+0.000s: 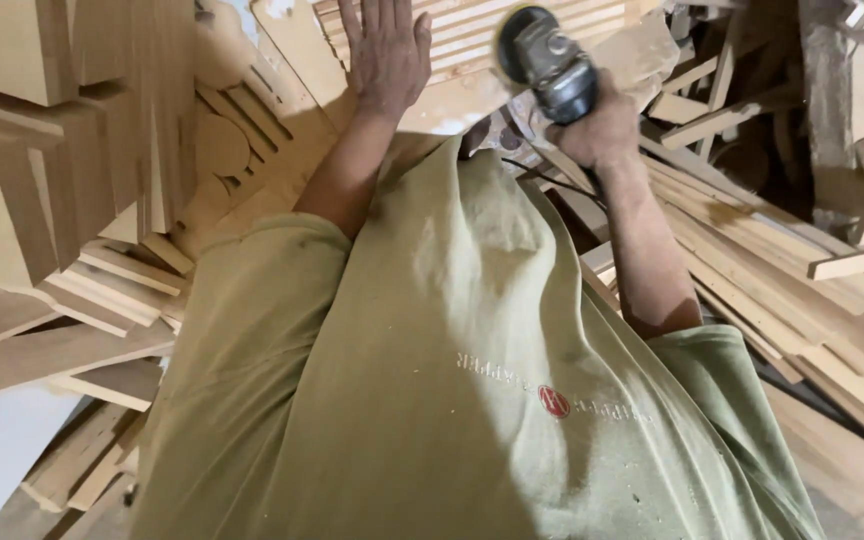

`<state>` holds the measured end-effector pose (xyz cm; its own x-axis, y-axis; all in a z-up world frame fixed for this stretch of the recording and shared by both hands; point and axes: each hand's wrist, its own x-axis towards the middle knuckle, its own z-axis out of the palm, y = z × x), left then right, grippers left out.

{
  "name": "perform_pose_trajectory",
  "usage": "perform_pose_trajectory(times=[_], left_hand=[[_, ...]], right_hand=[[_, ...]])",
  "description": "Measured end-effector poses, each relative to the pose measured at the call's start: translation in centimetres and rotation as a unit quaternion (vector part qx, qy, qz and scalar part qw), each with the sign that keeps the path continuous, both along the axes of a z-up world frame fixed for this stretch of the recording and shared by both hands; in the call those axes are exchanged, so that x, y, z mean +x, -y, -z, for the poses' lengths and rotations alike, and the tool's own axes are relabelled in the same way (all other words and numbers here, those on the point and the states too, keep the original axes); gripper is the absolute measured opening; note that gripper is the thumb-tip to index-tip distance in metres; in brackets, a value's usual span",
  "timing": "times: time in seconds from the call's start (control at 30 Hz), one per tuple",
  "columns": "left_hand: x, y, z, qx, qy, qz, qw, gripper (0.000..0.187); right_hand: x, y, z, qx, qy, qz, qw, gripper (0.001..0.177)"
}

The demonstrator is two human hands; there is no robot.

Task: Sanding various wooden components using a handheld power sander on a workbench.

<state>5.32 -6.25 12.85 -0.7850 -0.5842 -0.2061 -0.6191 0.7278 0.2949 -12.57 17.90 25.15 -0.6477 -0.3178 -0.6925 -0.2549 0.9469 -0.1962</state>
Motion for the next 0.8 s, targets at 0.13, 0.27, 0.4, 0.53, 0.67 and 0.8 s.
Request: perform_pose_trajectory(times=[0.13,0.27,0.4,0.53,0.67,0.8], left_hand=[[0.1,-0.2,0.8,-0.020,-0.018,-0.008,1.000,0.069],[0.1,-0.4,2.0,-0.033,-0.041,-0.006,0.999,0.068],[0.0,-0.5,3.8,-0.029,-0.079,-0.008,0.996,0.068],[0.3,-0.5,2.4,-0.021,-0.062,-0.010,0.998,0.064],[-0.2,-0.2,2.1,0.009,-0.054,-0.012,0.998,0.064],[-0.3,-0.2,0.5,0.041,-0.015,-0.010,0.999,0.067]], right_hand=[[-5.0,-3.9,0.1,-0.081,0.026,0.110,0.990,0.096],[-8.2,-5.2,3.9,-0.076,-0.127,-0.013,0.989,0.072],[-2.9,1.8,1.7,-0.068,-0.033,-0.087,0.993,0.080],[-2.1,5.3,1.9,-0.032,0.022,-0.107,0.993,0.070],[-6.4,2.8,0.5,-0.013,-0.036,-0.034,0.999,0.090],[-9.2,-0.7,3.2,-0.086,-0.086,-0.020,0.992,0.068]])
